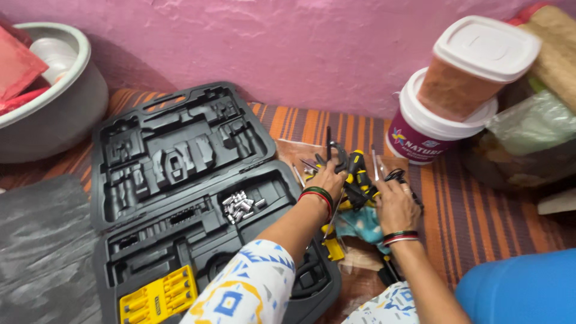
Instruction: The person opens a black tool kit and systematically removes various tools, including screwdrivers, pliers, and wrenches, placing them on the floor. They then wipe the interior of the kit with a cloth and begin placing the tools back into their designated slots.
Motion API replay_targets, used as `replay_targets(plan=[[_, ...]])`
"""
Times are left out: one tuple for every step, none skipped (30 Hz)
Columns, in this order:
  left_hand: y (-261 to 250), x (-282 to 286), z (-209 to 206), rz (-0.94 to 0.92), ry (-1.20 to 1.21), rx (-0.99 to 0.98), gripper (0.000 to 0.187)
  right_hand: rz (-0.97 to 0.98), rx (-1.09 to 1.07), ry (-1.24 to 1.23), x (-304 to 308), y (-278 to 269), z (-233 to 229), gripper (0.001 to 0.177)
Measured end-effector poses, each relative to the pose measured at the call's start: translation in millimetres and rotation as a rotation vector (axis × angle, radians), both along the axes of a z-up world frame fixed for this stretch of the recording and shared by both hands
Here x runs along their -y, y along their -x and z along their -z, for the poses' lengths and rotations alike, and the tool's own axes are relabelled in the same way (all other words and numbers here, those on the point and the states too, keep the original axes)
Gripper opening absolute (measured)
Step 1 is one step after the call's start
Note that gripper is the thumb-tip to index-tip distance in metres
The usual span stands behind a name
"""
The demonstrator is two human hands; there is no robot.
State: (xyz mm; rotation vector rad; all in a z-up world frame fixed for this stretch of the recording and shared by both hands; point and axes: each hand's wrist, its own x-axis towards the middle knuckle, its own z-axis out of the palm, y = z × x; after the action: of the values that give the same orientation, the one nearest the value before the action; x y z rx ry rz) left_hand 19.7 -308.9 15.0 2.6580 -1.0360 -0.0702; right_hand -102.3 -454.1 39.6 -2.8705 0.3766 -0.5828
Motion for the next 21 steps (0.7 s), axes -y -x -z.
replay_targets(plan=[[-3.1,-5.2,8.8,0.019,0.025,0.033,0.041,-0.031,-0.041,-0.011,1.0,-0.1,-4.8,0.036],[-7.8,-11.4,15.7,0.039,0.053,0.072,0.047,-0.062,-0.075,-0.018,1.9,-2.0,-12.2,0.04],[-11.7,-22.4,21.6,0.091,0.06,0.07,0.046,-0.063,-0.075,0.02,-0.1,-1.4,-19.5,0.041],[-16.1,-37.1,25.0,0.143,0.07,0.07,0.044,-0.063,-0.072,0.061,-2.1,-0.8,-28.0,0.042],[-19.1,-54.6,26.5,0.196,0.081,0.071,0.043,-0.063,-0.069,0.101,-6.6,0.6,-35.7,0.044],[-20.4,-75.4,26.2,0.233,-0.018,0.021,0.041,-0.117,-0.046,0.069,-15.5,2.1,-41.9,0.04],[-20.5,-100.2,24.9,0.27,-0.117,-0.031,0.039,-0.17,-0.022,0.037,-29.8,3.2,-44.6,0.036],[-19.0,-124.5,23.2,0.274,-0.232,-0.076,0.038,-0.222,-0.002,0.006,-46.4,4.8,-44.3,0.032],[-17.1,-148.3,21.3,0.279,-0.347,-0.122,0.037,-0.285,0.007,-0.007,-67.3,2.9,-40.2,0.028],[-13.1,-170.0,20.7,0.235,-0.4,-0.169,0.03,-0.349,0.015,-0.017,-87.5,0.2,-34.7,0.023],[-6.8,-186.6,22.4,0.191,-0.452,-0.216,0.024,-0.476,-0.024,-0.104,-105.0,-1.2,-28.2,0.019],[1.7,-197.8,26.7,0.129,-0.451,-0.265,0.023,-0.602,-0.063,-0.193,-119.8,-1.2,-21.3,0.017],[11.6,-208.3,33.2,0.068,-0.449,-0.315,0.023,-0.576,-0.151,-0.148,-130.2,1.1,-14.7,0.019],[21.5,-218.8,41.4,0.009,-0.451,-0.364,0.022,-0.544,-0.237,-0.107,-140.4,4.1,-6.9,0.021],[30.9,-226.6,50.5,0.035,-0.41,-0.353,0.022,-0.511,-0.322,-0.065,-148.7,6.7,0.5,0.024],[39.6,-231.3,59.8,0.064,-0.369,-0.34,0.023,-0.491,-0.348,-0.025,-154.5,10.1,6.9,0.027],[48.1,-235.8,68.6,0.092,-0.327,-0.328,0.027,-0.471,-0.373,0.015,-159.2,12.8,12.8,0.031],[56.6,-237.2,76.5,0.043,-0.234,-0.355,0.03,-0.447,-0.399,0.056,-161.6,15.1,18.0,0.035],[65.1,-236.2,82.5,-0.006,-0.14,-0.381,0.033,-0.438,-0.374,0.059,-164.8,15.7,23.1,0.038],[73.3,-231.8,85.6,-0.051,-0.044,-0.406,0.036,-0.426,-0.349,0.064,-166.4,15.9,27.0,0.04],[82.4,-227.1,86.0,-0.083,-0.047,-0.424,0.043,-0.414,-0.323,0.07,-166.9,16.5,30.1,0.043]])
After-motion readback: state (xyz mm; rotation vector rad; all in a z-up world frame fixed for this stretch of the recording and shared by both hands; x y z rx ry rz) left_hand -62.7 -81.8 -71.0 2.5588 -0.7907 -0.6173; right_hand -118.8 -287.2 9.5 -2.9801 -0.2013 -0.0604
